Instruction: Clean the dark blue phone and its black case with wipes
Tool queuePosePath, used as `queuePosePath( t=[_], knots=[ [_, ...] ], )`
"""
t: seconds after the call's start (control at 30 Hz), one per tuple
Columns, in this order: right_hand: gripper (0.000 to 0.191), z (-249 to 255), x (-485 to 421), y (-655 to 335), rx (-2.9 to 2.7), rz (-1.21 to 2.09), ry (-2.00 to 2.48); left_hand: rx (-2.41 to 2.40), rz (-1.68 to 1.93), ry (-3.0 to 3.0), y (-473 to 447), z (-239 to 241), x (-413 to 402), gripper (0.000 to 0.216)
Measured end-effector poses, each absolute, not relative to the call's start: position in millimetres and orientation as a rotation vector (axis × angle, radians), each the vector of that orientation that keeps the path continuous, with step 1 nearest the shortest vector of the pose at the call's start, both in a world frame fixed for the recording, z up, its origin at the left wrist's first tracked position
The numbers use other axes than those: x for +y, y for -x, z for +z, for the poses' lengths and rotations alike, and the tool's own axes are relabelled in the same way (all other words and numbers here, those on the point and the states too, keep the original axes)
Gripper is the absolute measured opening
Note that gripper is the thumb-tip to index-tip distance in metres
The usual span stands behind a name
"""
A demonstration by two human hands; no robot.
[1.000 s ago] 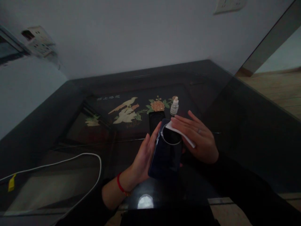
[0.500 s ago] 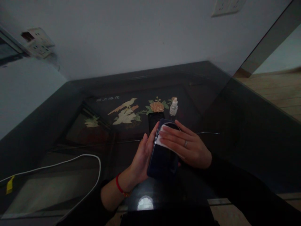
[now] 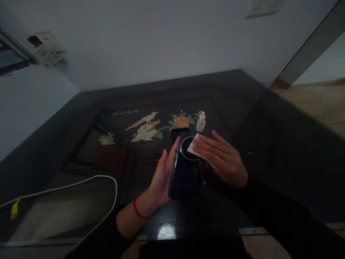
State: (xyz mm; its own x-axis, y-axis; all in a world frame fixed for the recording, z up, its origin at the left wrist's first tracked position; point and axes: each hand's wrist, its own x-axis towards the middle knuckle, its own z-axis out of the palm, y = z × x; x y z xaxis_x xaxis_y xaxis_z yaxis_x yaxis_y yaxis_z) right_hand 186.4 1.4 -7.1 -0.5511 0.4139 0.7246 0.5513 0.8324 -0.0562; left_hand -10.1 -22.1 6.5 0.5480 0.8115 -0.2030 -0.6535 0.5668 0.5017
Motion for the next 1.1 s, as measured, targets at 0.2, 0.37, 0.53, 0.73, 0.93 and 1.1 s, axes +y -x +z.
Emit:
queuePosePath(
  t=[0.2, 0.37, 0.53, 0.73, 0.93, 1.1],
  knots=[
    [0.034, -7.7, 1.5, -183.9, -2.353, -0.233, 0.522, 0.489, 0.947, -0.378, 11.1, 7.0, -21.5, 0.056],
    [0.034, -6.9, 2.6, -185.2, -2.269, -0.258, 0.669, 0.453, 0.903, -0.372, 11.9, 7.9, -20.4, 0.054],
    [0.033, -6.1, 2.1, -185.3, -2.363, -0.239, 0.533, 0.538, 0.983, -0.351, 12.1, 8.8, -19.6, 0.056],
    [0.037, -5.9, 3.0, -185.9, -2.264, -0.226, 0.68, 0.557, 0.949, -0.358, 13.7, 7.3, -18.4, 0.054],
    [0.034, -5.7, 3.1, -186.0, -2.319, -0.197, 0.569, 0.571, 0.999, -0.339, 12.4, 10.2, -16.4, 0.054],
    [0.038, -6.0, 2.9, -185.9, -2.279, -0.13, 0.59, 0.572, 1.013, -0.339, 13.4, 8.5, -15.3, 0.054]
  ],
)
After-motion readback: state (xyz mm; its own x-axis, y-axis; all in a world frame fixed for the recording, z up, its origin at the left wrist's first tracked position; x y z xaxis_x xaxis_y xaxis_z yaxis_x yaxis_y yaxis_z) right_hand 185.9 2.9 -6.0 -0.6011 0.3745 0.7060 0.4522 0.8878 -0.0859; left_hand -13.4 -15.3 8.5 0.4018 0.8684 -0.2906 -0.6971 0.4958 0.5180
